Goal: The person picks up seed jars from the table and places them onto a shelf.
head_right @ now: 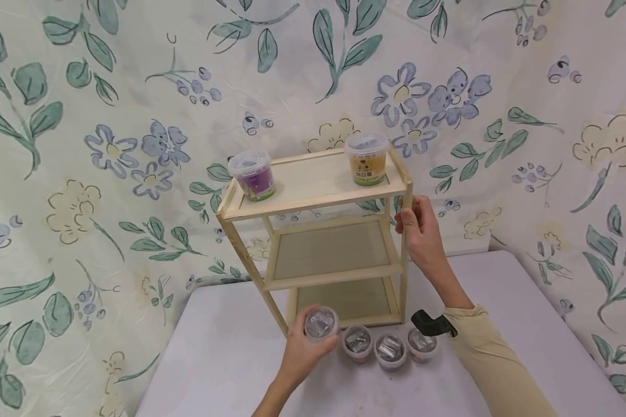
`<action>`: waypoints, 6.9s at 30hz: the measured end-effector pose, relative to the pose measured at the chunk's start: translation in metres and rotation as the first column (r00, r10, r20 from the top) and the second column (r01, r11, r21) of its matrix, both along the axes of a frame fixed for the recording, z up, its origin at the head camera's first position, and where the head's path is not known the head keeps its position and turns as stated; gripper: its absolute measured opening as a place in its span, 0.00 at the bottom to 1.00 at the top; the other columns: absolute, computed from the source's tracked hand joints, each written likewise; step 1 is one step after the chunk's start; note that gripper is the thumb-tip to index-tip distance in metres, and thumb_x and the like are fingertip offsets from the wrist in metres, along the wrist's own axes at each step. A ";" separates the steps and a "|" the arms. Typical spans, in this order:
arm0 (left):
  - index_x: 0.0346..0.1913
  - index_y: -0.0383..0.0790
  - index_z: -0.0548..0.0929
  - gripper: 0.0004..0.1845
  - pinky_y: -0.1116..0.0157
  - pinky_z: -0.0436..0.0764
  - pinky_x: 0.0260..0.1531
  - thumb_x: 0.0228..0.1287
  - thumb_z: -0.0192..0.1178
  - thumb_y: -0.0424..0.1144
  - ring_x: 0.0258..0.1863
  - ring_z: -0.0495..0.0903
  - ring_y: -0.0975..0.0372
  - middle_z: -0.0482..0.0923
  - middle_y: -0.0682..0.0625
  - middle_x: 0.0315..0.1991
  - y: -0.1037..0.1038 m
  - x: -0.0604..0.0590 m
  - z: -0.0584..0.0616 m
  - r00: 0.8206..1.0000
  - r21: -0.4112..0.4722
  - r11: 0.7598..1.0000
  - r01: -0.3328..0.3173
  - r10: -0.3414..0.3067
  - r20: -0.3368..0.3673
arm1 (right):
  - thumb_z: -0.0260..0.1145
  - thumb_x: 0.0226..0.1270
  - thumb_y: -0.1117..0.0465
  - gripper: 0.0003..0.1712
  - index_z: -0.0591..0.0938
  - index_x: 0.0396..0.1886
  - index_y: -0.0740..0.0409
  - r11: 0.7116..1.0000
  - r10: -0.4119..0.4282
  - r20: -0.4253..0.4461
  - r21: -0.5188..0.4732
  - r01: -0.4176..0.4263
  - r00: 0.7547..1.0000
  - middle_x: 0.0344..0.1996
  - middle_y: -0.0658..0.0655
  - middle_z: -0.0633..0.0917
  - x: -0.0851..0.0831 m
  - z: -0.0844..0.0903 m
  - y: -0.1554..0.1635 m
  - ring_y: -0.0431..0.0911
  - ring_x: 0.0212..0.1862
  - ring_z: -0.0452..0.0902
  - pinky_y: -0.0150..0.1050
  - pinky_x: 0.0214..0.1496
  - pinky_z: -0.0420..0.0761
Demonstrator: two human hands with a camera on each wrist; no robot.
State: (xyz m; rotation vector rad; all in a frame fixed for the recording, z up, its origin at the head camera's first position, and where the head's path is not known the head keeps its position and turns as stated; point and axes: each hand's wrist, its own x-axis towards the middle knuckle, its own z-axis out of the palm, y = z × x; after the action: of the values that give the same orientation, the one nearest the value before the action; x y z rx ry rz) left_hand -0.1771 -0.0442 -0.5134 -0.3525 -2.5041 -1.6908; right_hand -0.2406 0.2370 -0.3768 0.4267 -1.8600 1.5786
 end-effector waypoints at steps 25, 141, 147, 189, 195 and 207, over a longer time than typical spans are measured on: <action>0.62 0.43 0.76 0.39 0.57 0.79 0.45 0.42 0.76 0.48 0.46 0.80 0.57 0.82 0.47 0.50 0.025 -0.032 0.086 0.970 -0.021 0.992 0.125 -0.126 -0.208 | 0.48 0.79 0.66 0.13 0.68 0.52 0.73 1.000 0.013 0.004 -0.024 -0.013 1.000 0.31 0.43 0.77 0.000 0.001 -0.003 0.38 0.31 0.74 0.28 0.38 0.77; 0.73 0.42 0.60 0.49 0.56 0.75 0.52 0.52 0.74 0.53 0.60 0.68 0.54 0.68 0.48 0.62 0.063 -0.087 0.111 0.989 -0.145 0.978 0.147 -0.146 0.019 | 0.46 0.78 0.69 0.12 0.68 0.53 0.75 1.000 0.017 -0.052 -0.023 -0.019 0.998 0.31 0.42 0.77 -0.001 0.001 -0.003 0.38 0.29 0.72 0.28 0.35 0.74; 0.73 0.39 0.60 0.47 0.54 0.75 0.53 0.54 0.73 0.49 0.59 0.68 0.52 0.68 0.47 0.64 0.047 -0.076 0.112 0.984 -0.127 0.976 0.175 -0.178 -0.011 | 0.46 0.79 0.67 0.13 0.68 0.53 0.75 0.999 0.020 -0.033 -0.029 -0.021 0.999 0.31 0.44 0.77 -0.002 0.000 -0.002 0.39 0.30 0.72 0.28 0.36 0.75; 0.65 0.44 0.69 0.35 0.52 0.73 0.55 0.55 0.72 0.45 0.56 0.71 0.51 0.72 0.46 0.59 0.007 -0.020 0.005 0.982 0.066 0.986 0.154 -0.160 0.103 | 0.47 0.79 0.65 0.13 0.67 0.52 0.73 1.000 0.002 -0.008 -0.026 -0.002 1.000 0.31 0.45 0.77 -0.001 -0.001 -0.002 0.39 0.30 0.72 0.30 0.38 0.74; 0.71 0.42 0.63 0.40 0.48 0.67 0.65 0.57 0.71 0.43 0.65 0.67 0.43 0.67 0.38 0.66 0.012 -0.022 -0.022 0.967 0.133 0.971 0.201 -0.218 0.134 | 0.47 0.80 0.64 0.13 0.67 0.52 0.71 1.000 -0.002 -0.002 -0.019 0.002 1.000 0.31 0.43 0.77 -0.001 0.000 -0.003 0.39 0.31 0.73 0.30 0.39 0.74; 0.73 0.35 0.58 0.52 0.50 0.64 0.68 0.48 0.76 0.46 0.68 0.66 0.47 0.64 0.40 0.69 0.026 -0.013 -0.064 0.955 0.056 0.977 0.208 -0.215 0.203 | 0.46 0.80 0.65 0.12 0.67 0.53 0.72 1.000 -0.013 -0.007 0.002 0.013 1.000 0.31 0.42 0.76 0.000 0.000 -0.003 0.39 0.31 0.72 0.30 0.39 0.74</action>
State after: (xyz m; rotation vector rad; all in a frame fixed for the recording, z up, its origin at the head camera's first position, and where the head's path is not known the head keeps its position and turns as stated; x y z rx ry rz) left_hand -0.1898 -0.0180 -0.5774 -0.4797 -2.6626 -1.9413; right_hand -0.2409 0.2337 -0.3767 0.4191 -1.8558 1.5649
